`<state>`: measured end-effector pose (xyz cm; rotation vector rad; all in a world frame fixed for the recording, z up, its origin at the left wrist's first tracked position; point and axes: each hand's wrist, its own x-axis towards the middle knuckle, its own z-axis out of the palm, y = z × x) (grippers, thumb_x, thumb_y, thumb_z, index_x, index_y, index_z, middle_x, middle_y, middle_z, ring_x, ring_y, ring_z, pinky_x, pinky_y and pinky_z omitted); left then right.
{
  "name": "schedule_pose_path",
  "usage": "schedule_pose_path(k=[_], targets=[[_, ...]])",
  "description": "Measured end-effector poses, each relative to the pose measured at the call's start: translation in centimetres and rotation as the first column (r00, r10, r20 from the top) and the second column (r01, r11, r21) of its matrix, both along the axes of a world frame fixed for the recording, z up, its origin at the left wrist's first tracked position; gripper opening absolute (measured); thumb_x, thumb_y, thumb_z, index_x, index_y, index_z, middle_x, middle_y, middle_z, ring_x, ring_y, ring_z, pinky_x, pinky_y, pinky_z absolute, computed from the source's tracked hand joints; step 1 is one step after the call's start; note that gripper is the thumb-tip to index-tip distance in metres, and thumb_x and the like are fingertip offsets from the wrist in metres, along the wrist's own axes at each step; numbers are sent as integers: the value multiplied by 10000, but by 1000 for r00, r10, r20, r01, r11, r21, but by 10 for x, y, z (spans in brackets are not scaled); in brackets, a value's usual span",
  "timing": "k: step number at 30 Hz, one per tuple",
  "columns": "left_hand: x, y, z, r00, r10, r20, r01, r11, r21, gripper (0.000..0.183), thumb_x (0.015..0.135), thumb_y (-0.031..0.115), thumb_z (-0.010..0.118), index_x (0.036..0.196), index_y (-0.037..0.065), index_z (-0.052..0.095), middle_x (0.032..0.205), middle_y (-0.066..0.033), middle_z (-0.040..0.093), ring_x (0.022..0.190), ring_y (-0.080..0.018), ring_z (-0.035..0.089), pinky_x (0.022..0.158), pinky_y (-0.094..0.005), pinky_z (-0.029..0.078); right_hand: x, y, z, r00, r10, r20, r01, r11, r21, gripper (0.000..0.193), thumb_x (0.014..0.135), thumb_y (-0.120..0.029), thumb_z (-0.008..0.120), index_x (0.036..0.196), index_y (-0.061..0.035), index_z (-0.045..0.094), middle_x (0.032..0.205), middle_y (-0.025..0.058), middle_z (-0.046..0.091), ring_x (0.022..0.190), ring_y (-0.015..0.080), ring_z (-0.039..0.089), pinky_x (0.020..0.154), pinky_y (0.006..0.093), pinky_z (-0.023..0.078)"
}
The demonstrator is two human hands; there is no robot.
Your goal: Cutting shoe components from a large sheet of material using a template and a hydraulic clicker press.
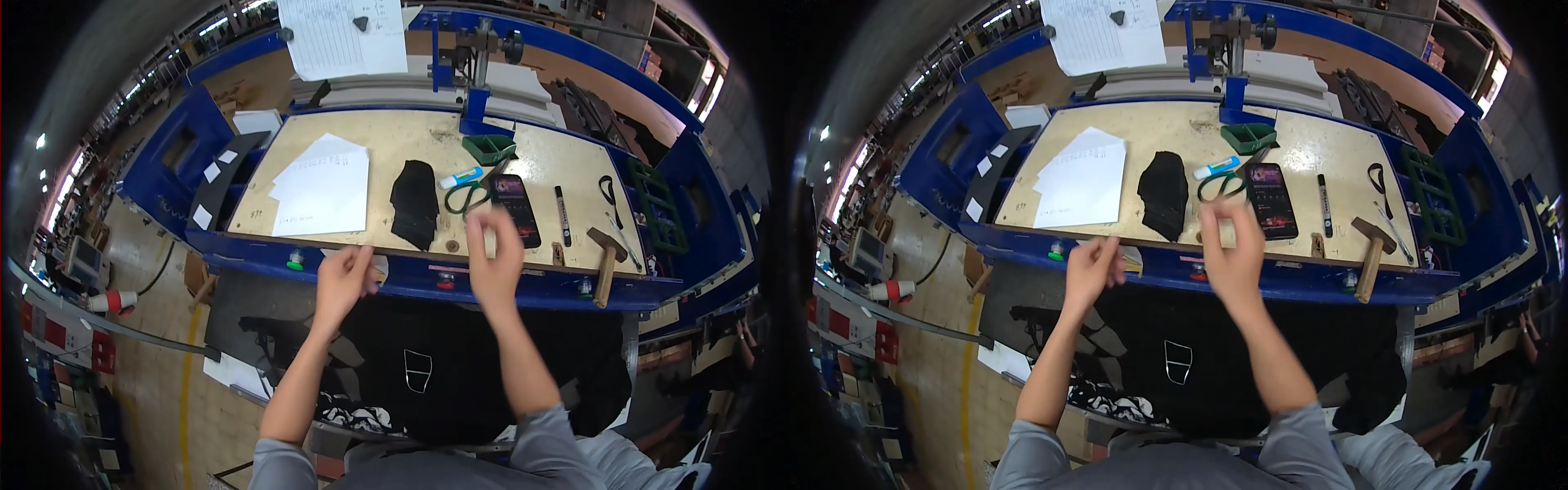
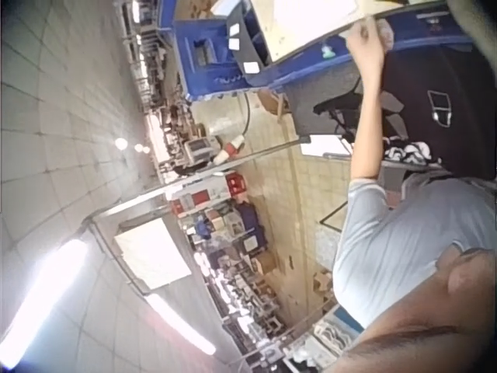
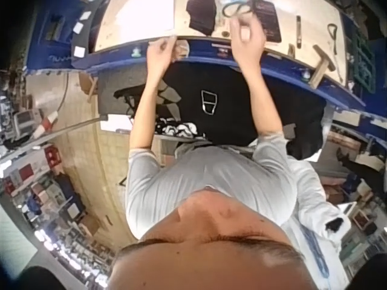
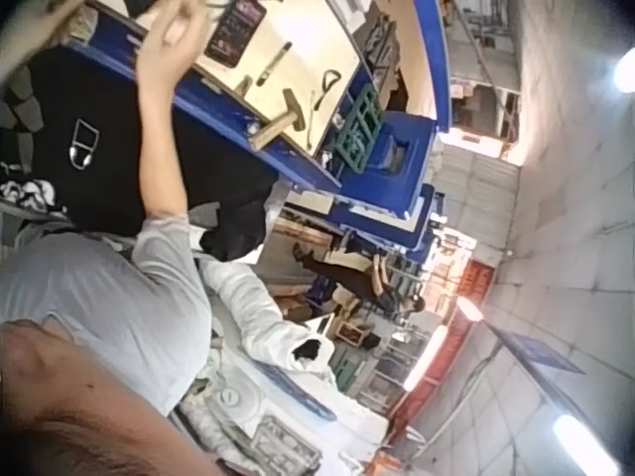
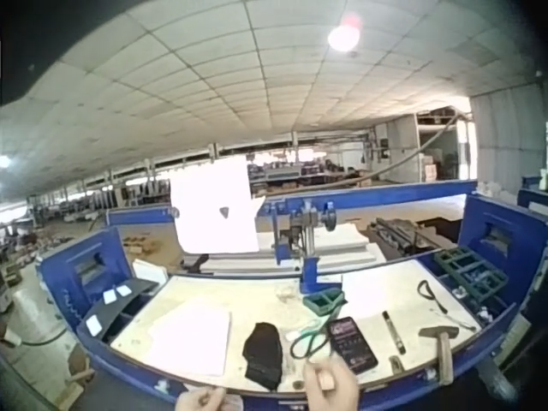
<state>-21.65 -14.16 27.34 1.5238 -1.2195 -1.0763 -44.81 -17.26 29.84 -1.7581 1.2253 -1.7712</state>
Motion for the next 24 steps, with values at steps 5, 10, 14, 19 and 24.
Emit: schedule_pose_path(k=[5,10,14,19,24], targets=[[56,103,-111,994,82,-75,-70,986,154,282,1015,238,609,890,-10,658,670,-19,638,549,-76,597,503,-223,426,12,139,-167,881,415,-226,-205,766,609,242,894,-112,697,1116,-24,663,993,119,661,923,253,642,816,354,512],[94,220,-216,669,-122,733,131,990,45,520,922,271,648,1402,107,532,1451,-220,484,1343,-403,432,1109,-536,351,29,214,-229,645,459,-611,5,796,605,472,885,-245,700,1276,-21,562,1201,141,570,1161,345,508,937,460,444],[97,261,-224,585,-228,778,248,964,95,532,913,339,660,1406,172,546,1548,-181,379,1456,-374,304,1171,-615,202,40,199,-238,560,516,-649,118,725,678,371,890,-247,680,1179,-29,603,1138,137,587,1107,340,531,896,456,444],[117,248,-234,658,109,745,14,987,-158,224,909,233,662,1071,84,703,1347,-126,568,1295,-329,463,1088,-538,312,70,201,-231,604,448,-659,33,812,583,242,878,-200,688,1043,-26,650,1054,136,613,1026,338,561,845,460,459],[103,193,-223,777,2,629,256,912,-319,203,885,191,679,1045,67,694,1217,-122,626,1172,-302,544,1003,-426,386,119,227,-239,627,501,-597,-106,814,571,244,878,-182,703,1047,-8,672,1021,122,620,1005,325,575,829,429,470]])
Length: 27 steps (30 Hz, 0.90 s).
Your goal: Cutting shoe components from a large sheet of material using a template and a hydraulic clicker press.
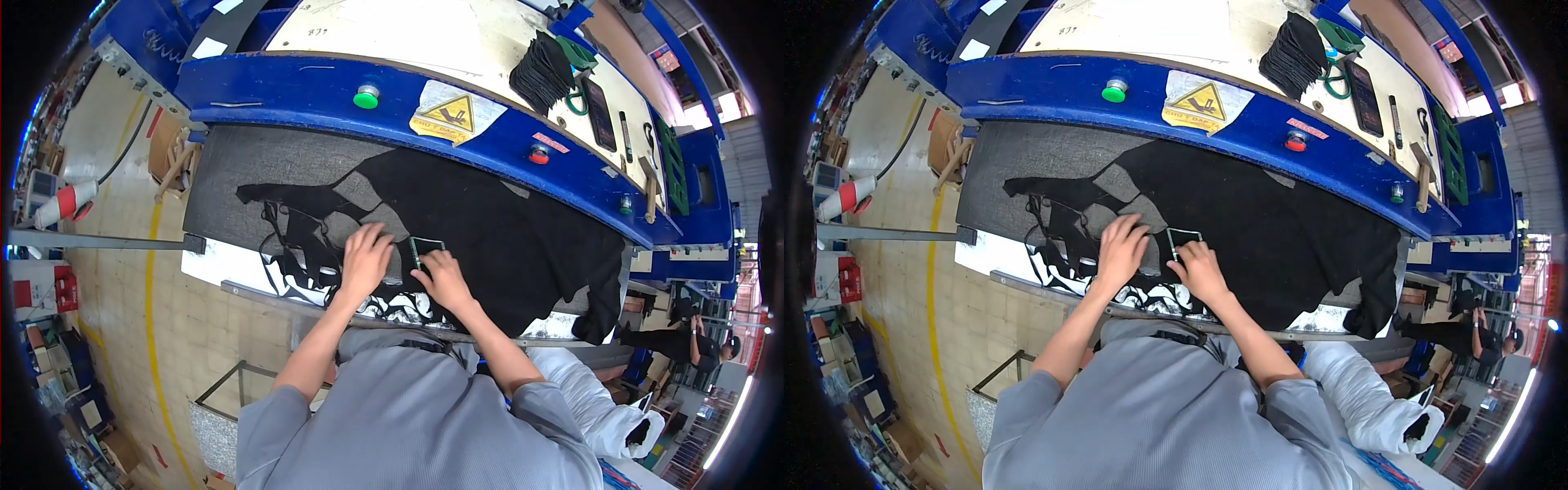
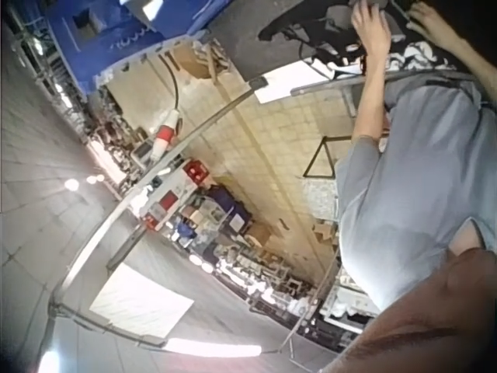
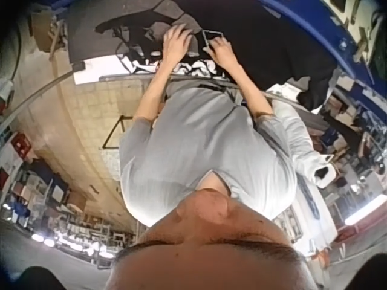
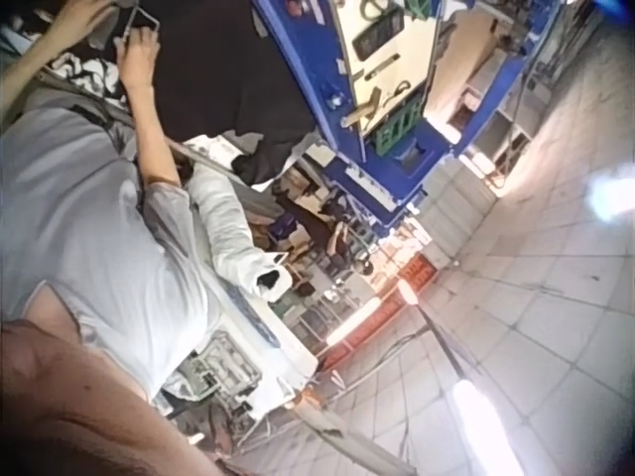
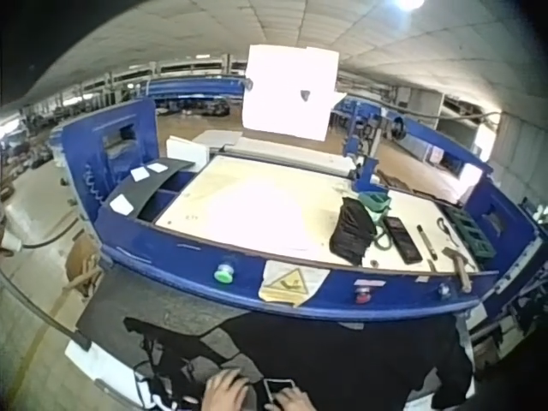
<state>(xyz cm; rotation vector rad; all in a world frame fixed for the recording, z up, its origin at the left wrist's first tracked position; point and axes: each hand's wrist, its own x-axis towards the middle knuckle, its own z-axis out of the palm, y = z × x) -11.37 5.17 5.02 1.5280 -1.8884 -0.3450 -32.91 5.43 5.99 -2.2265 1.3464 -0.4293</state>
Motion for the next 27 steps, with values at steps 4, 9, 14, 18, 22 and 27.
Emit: schedule_pose_path(k=[4,9,14,18,22,27], targets=[[-11,-12,-18,987,-135,93,116,977,179,187,876,224,696,1000,85,686,1079,-88,666,1039,-281,575,916,-423,401,-4,-4,10,980,-60,191,67,997,-29,214,874,-104,687,1066,-10,691,1081,139,635,1042,328,587,900,415,485],[-6,-52,-19,993,58,102,-74,984,161,218,877,275,693,1015,109,661,998,-99,629,990,-317,574,831,-476,426,-85,-40,10,921,-377,99,388,907,-163,226,900,-55,633,1118,0,664,1113,173,629,1073,368,575,956,446,459],[31,-139,-31,926,224,304,-230,973,-18,491,899,357,682,1251,24,604,1250,-139,563,1151,-350,514,931,-493,423,-143,-121,-24,852,-518,-77,464,815,-347,405,973,-249,587,1304,-17,592,1313,191,578,1271,372,502,1040,462,413],[15,-171,-25,974,130,186,-179,944,277,362,863,312,740,1091,52,631,1115,-115,611,1083,-328,563,869,-482,436,-150,-164,-42,843,-499,-202,449,858,-249,498,950,-309,623,1351,-22,552,1389,191,528,1361,378,400,1107,556,284],[7,-172,-25,950,212,230,-278,911,305,294,832,294,775,976,93,616,1021,-96,621,1008,-336,588,827,-483,433,-141,-178,-60,835,-514,-198,461,848,-260,294,889,-258,719,1036,-22,624,1129,166,603,1172,381,508,965,534,354],[5,-174,-37,948,180,261,-243,941,235,233,867,276,739,945,97,612,992,-97,576,1011,-330,559,823,-494,416,-131,-185,-59,836,-546,-52,543,837,-66,262,866,-191,742,1029,-32,611,1028,138,609,1094,375,531,935,524,356]])
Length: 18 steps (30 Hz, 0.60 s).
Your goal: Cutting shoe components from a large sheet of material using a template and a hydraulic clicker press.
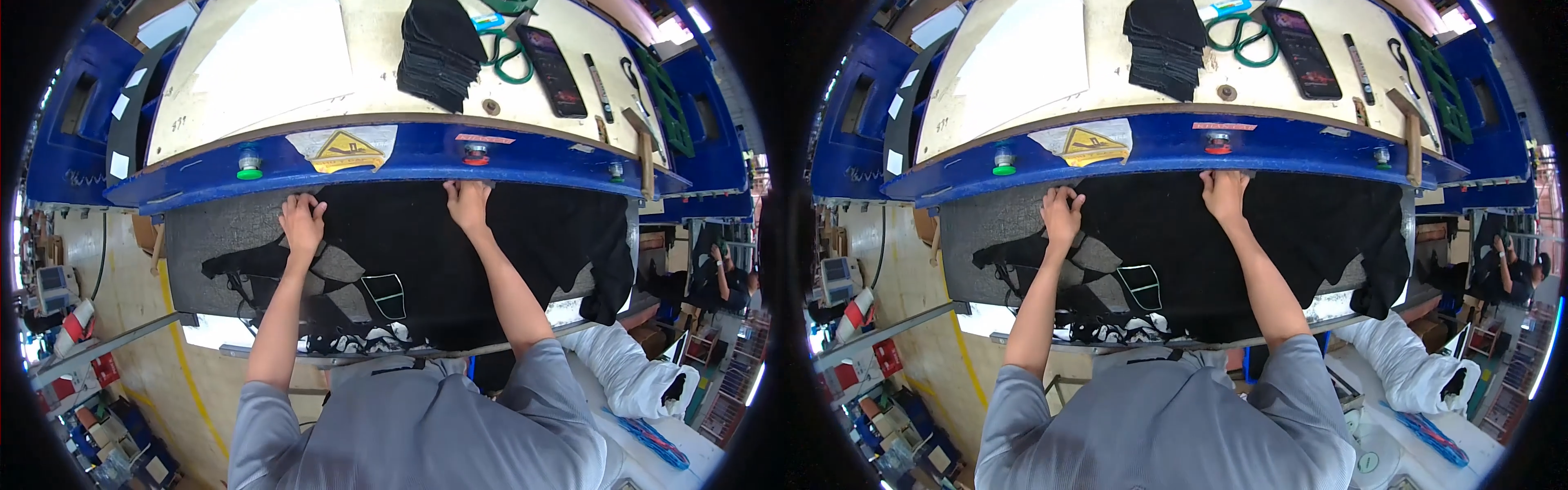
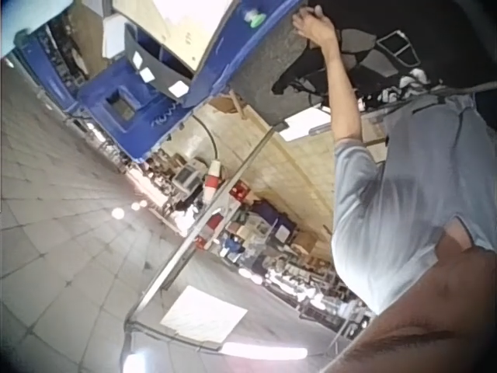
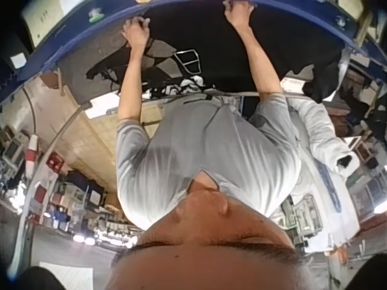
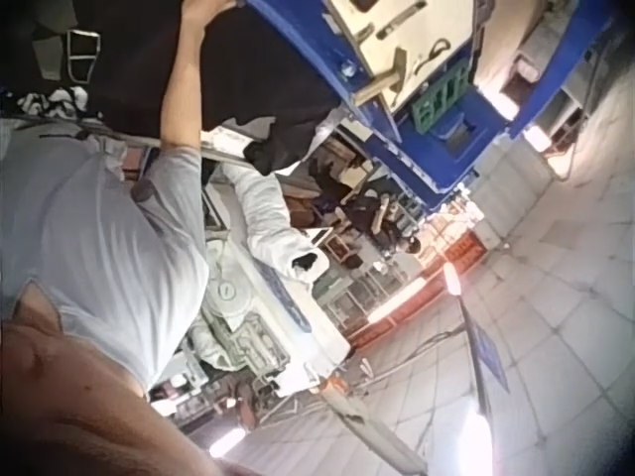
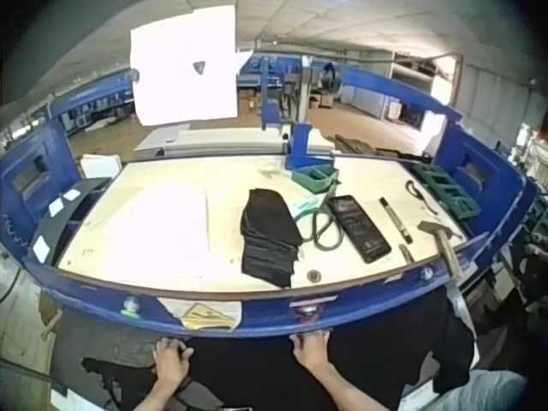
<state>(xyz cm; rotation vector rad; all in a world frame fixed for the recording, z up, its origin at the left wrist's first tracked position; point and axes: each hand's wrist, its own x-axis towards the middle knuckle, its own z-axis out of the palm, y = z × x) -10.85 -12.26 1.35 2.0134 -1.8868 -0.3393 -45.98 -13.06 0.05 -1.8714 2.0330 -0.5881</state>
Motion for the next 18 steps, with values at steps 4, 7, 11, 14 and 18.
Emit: schedule_pose_path(k=[4,7,11,14,18], targets=[[-11,2,-4,999,22,49,-17,993,-114,179,919,223,673,973,81,578,991,-95,565,982,-327,543,825,-476,397,10,1,13,964,-188,-187,105,918,-381,363,850,-226,768,1139,-79,607,979,63,622,984,313,568,901,472,360],[-8,7,-10,995,38,97,-23,989,-147,174,946,198,638,997,61,543,968,-90,574,958,-325,541,820,-467,386,6,13,18,993,-78,83,76,997,34,411,830,-235,777,1167,-57,624,1125,131,643,1157,368,531,994,521,324],[-2,-11,-14,994,31,102,-16,989,-145,154,950,199,626,991,70,553,945,-87,590,946,-306,539,798,-459,373,8,-4,2,995,3,-101,-19,988,-152,311,840,-144,732,1128,-50,658,1144,175,647,1164,387,548,1026,530,326],[1,-29,-22,973,160,164,-136,979,-150,233,911,151,648,1112,43,603,1157,-130,616,1117,-335,529,873,-489,370,9,-28,-14,975,64,-211,-119,959,-259,227,828,-100,715,1041,-30,682,1075,191,663,1072,402,590,958,520,399],[25,-47,-34,958,238,160,-209,962,-176,434,790,50,677,1219,49,611,1266,-167,574,1205,-372,471,921,-520,337,29,-64,-23,986,121,-117,-149,950,-273,144,837,-99,676,941,-1,698,967,220,672,924,409,641,832,494,498]])
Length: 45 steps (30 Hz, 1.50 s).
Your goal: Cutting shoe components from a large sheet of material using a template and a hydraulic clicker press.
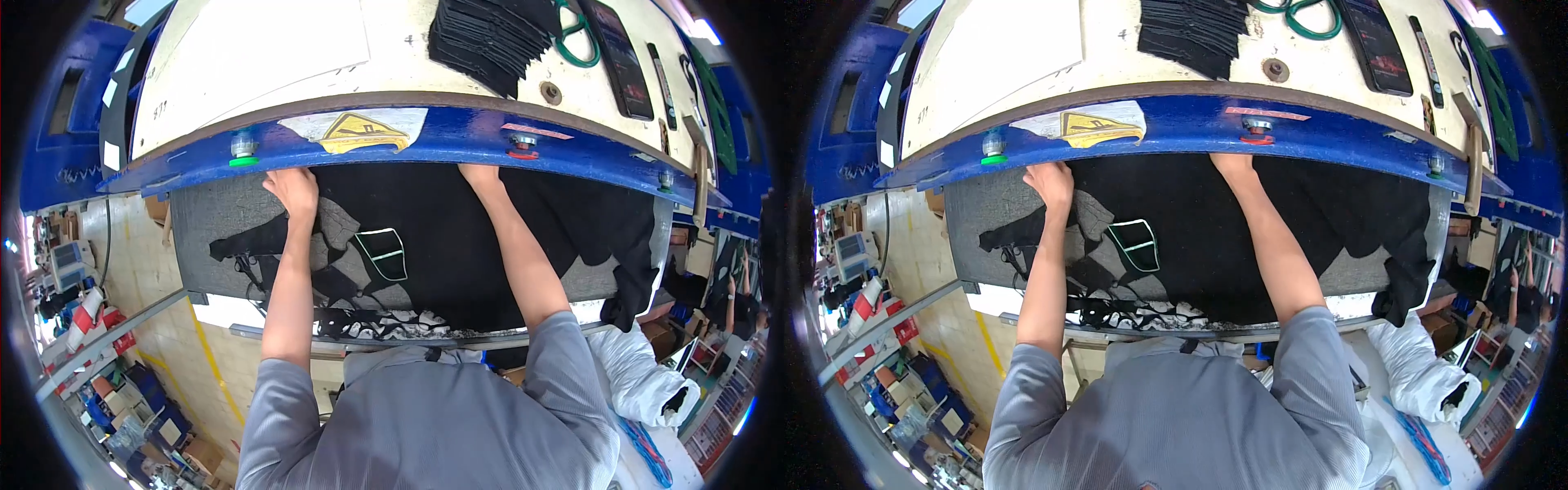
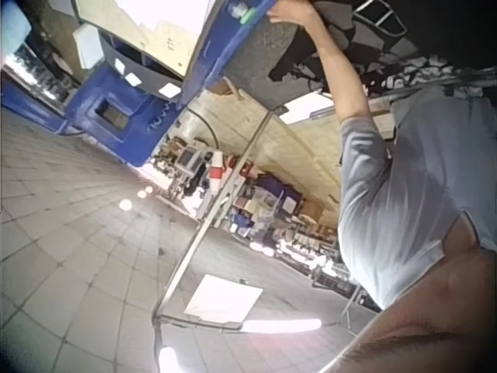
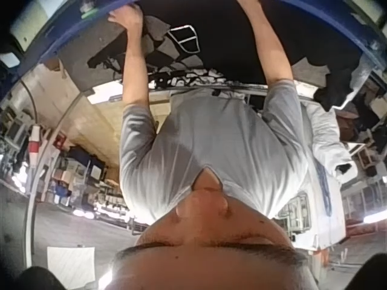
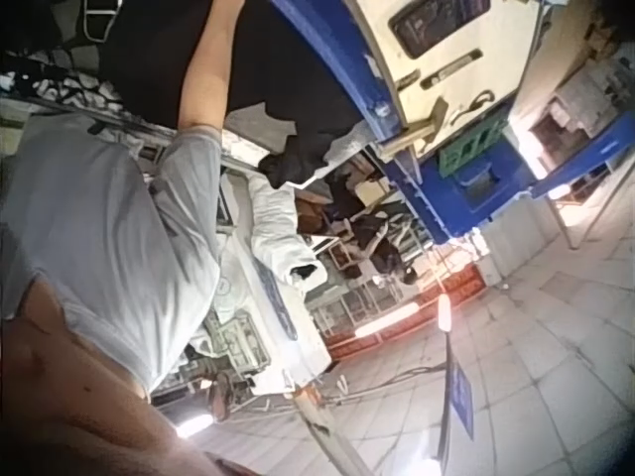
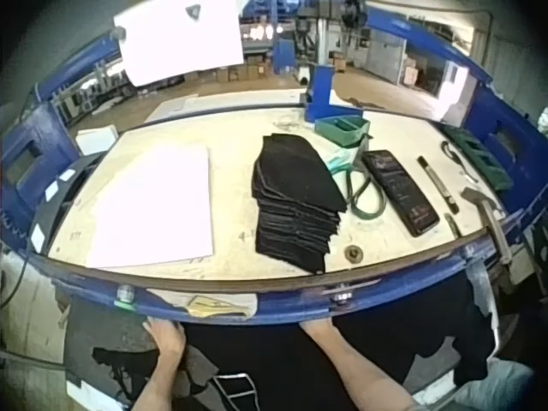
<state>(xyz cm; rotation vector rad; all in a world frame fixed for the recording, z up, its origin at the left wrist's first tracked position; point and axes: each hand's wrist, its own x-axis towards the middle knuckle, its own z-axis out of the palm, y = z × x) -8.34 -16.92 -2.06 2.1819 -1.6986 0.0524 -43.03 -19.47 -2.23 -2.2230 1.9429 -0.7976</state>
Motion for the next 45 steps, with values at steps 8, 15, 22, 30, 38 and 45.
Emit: schedule_pose_path(k=[8,15,22,30,38,45], targets=[[25,23,6,997,-79,5,80,993,-83,437,882,175,661,1279,15,577,1351,-237,508,1257,-421,450,1047,-578,301,45,52,24,998,61,-12,-60,996,64,359,917,-222,628,1193,7,613,1243,240,580,1205,426,529,1043,543,390],[40,164,68,866,-482,-130,496,801,335,577,956,391,611,1477,176,483,1602,-221,277,1500,-424,200,1202,-591,140,69,172,49,927,337,165,-373,876,305,492,993,-210,538,1434,0,482,1574,205,349,1486,380,272,1210,522,201],[93,148,40,979,-199,44,189,965,181,364,981,290,569,1297,129,652,1586,-208,325,1487,-399,253,1199,-578,169,118,91,39,991,-16,132,-17,970,243,555,1058,-339,366,1362,106,501,1541,313,325,1439,486,287,1191,572,200],[74,157,42,973,-68,-218,22,978,-210,272,932,92,561,1170,37,681,1420,-220,526,1375,-407,436,1172,-547,272,171,108,100,635,534,559,-718,675,170,365,989,-347,539,1018,-31,718,1021,184,701,1045,358,621,998,477,431],[-10,59,34,784,-611,-107,619,783,62,466,1030,393,428,1477,269,470,1581,-126,357,1484,-328,277,1212,-533,182,107,180,104,938,264,225,-339,835,433,310,926,-221,642,1222,-131,631,960,142,607,916,356,643,760,454,545],[36,37,18,955,-137,264,90,979,185,485,982,247,505,1447,110,486,1523,-170,418,1477,-373,274,1213,-563,140,113,193,83,928,180,327,-341,765,546,223,949,-213,622,1110,-59,627,1001,189,674,932,402,657,792,468,537]])
